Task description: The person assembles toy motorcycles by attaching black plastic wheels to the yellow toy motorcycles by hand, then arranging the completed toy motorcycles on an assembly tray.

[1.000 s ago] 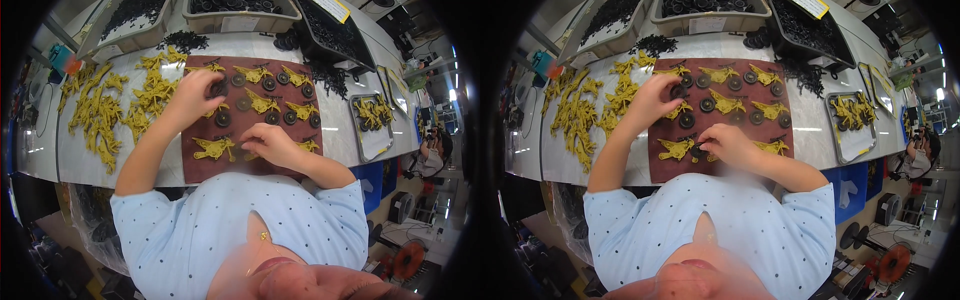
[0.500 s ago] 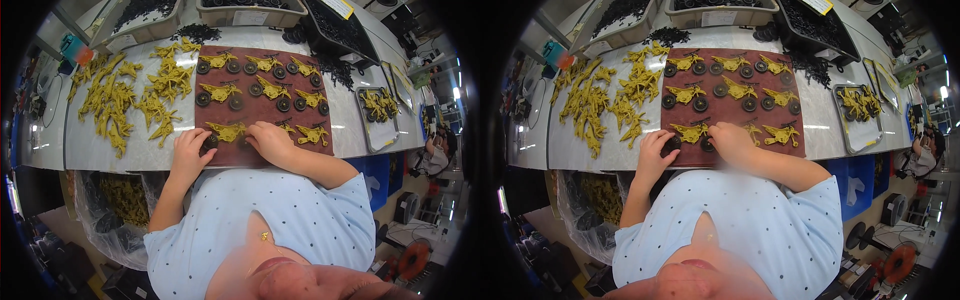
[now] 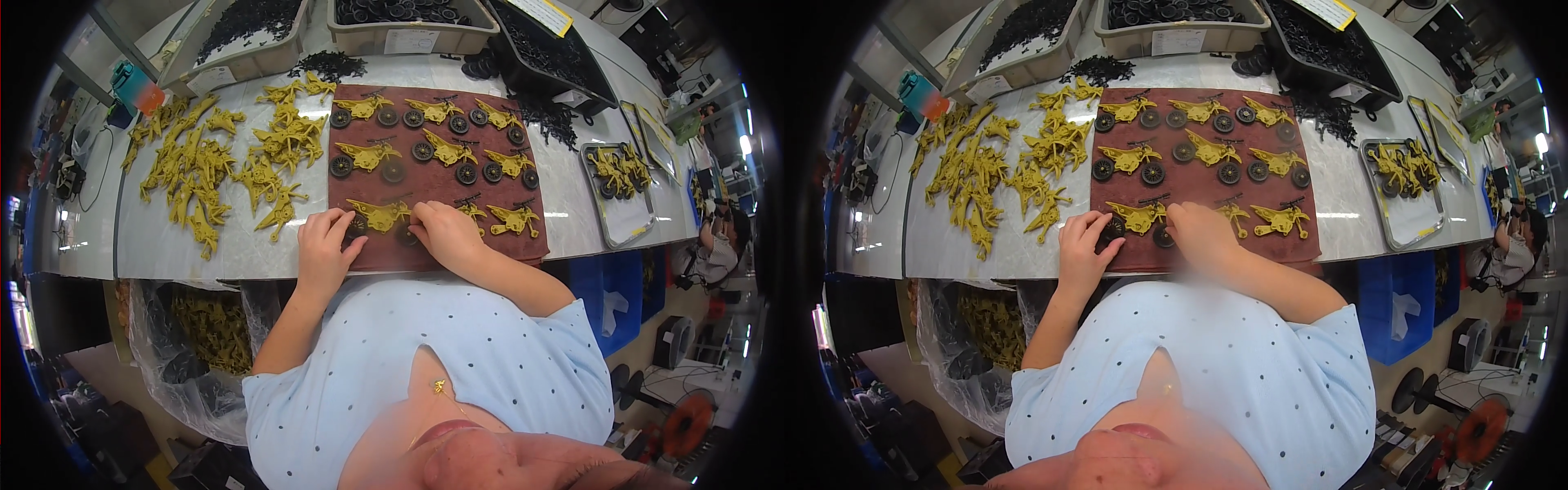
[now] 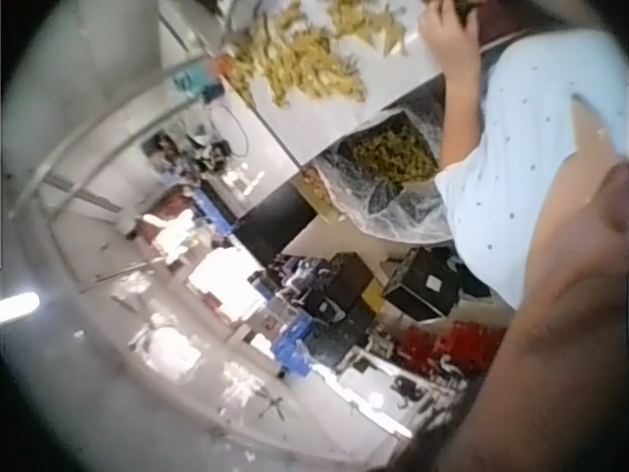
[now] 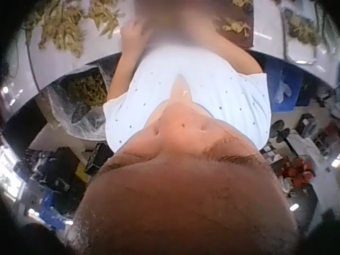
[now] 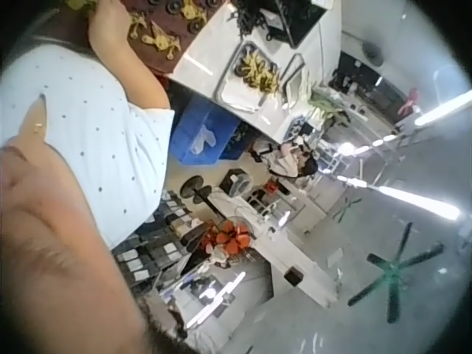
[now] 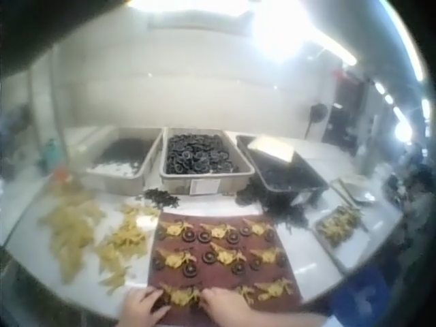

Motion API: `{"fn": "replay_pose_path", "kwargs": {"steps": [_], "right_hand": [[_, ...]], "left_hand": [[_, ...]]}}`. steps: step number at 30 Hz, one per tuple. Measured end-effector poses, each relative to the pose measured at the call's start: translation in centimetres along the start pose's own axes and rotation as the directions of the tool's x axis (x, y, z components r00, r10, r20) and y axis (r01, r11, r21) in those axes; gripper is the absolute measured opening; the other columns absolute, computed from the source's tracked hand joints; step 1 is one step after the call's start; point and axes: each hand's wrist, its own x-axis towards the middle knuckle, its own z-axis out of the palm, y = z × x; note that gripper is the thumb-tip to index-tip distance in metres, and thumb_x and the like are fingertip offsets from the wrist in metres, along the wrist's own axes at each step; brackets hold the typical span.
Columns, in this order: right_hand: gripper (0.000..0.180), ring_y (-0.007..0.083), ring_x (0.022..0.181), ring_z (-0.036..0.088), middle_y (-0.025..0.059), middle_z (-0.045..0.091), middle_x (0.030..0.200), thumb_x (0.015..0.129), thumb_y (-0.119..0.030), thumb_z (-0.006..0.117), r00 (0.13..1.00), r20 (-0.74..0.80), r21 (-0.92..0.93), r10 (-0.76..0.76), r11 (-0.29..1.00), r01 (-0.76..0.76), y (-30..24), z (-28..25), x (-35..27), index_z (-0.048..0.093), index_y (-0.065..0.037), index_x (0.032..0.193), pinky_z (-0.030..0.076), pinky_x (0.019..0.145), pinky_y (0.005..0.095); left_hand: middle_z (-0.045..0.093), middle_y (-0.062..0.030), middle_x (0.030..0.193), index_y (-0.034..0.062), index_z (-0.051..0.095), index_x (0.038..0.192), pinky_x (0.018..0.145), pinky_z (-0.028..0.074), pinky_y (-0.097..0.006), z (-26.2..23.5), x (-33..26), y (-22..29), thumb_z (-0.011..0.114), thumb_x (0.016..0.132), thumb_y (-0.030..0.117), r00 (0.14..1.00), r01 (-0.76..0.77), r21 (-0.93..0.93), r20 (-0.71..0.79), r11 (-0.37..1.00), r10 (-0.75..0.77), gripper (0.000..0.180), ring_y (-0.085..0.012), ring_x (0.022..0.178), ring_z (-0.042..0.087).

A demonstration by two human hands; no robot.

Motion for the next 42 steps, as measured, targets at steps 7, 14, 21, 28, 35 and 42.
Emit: {"fn": "replay_pose_path", "kwargs": {"steps": [7, 14, 21, 28, 35, 42], "right_hand": [[0.012, 0.032, 0.079, 0.059, 0.0114, 0.059, 0.081, 0.081, -0.016, 0.062, 0.999, -0.041, 0.058, -0.013, 0.998, 0.016, 0.0, -0.4, 1.0, 0.056, -0.006, 0.082, 0.047, 0.066, 0.0416], [0.014, 0.0303, 0.077, 0.059, 0.01, 0.056, 0.081, 0.083, -0.02, 0.063, 0.929, -0.328, -0.006, -0.17, 0.984, 0.178, 0.3, -1.4, 0.6, 0.058, -0.008, 0.085, 0.048, 0.064, 0.0391], [0.008, 0.0269, 0.064, 0.058, 0.0109, 0.058, 0.073, 0.079, -0.009, 0.068, 0.699, -0.715, 0.237, 0.014, 0.945, 0.224, 1.7, -2.6, -4.4, 0.062, -0.004, 0.082, 0.046, 0.057, 0.0355], [0.009, 0.0306, 0.068, 0.057, 0.0113, 0.057, 0.074, 0.076, -0.005, 0.066, 0.541, -0.841, 0.143, 0.006, 0.967, 0.212, 4.5, -3.0, -8.1, 0.059, -0.005, 0.082, 0.046, 0.062, 0.0391], [0.012, 0.0295, 0.072, 0.057, 0.0111, 0.058, 0.077, 0.075, 0.002, 0.065, 0.391, -0.92, 0.069, 0.003, 0.986, 0.153, 7.7, -3.8, -9.6, 0.058, -0.003, 0.084, 0.047, 0.067, 0.0376], [0.008, 0.0202, 0.064, 0.055, 0.0084, 0.056, 0.073, 0.081, -0.001, 0.065, 0.277, -0.958, 0.069, 0.068, 0.998, -0.009, 15.8, -5.5, -11.9, 0.059, -0.002, 0.085, 0.045, 0.058, 0.0299]], "left_hand": [[0.059, -0.0107, 0.1, 0.0017, 0.063, 0.102, 0.083, 0.043, -0.038, 0.1, 1.0, -1.2, 0.078, 0.063, 0.013, 0.997, 0.055, -0.019, 0.051, 0.998, -0.054, 0.043, -0.0298, 0.094, 0.054], [0.06, -0.0134, 0.098, 0.0043, 0.061, 0.098, 0.084, 0.043, -0.041, 0.4, 0.9, -2.1, 0.078, 0.063, 0.012, 0.999, 0.029, -0.062, 0.028, 0.998, -0.028, 0.039, -0.0345, 0.095, 0.055], [0.06, -0.011, 0.101, 0.0076, 0.061, 0.107, 0.087, 0.043, -0.041, 2.5, -2.1, -2.8, 0.077, 0.072, 0.024, 0.997, -0.077, 0.111, 0.001, 0.991, 0.077, 0.042, -0.0311, 0.097, 0.055], [0.06, -0.0109, 0.099, 0.0061, 0.065, 0.099, 0.086, 0.044, -0.039, 3.0, -1.8, -1.8, 0.077, 0.071, 0.024, 0.994, -0.036, 0.154, -0.093, 0.987, 0.051, 0.036, -0.0301, 0.095, 0.056], [0.062, -0.0166, 0.106, 0.0041, 0.061, 0.109, 0.09, 0.043, -0.042, 2.4, 0.0, -1.2, 0.073, 0.074, 0.023, 0.992, 0.121, -0.099, -0.036, 0.988, -0.125, 0.042, -0.0334, 0.102, 0.056], [0.061, -0.0131, 0.1, 0.0046, 0.061, 0.103, 0.085, 0.045, -0.039, 2.1, -0.5, -1.2, 0.075, 0.071, 0.018, 0.994, 0.013, 0.079, -0.11, 0.997, -0.005, 0.037, -0.0321, 0.094, 0.056]]}}
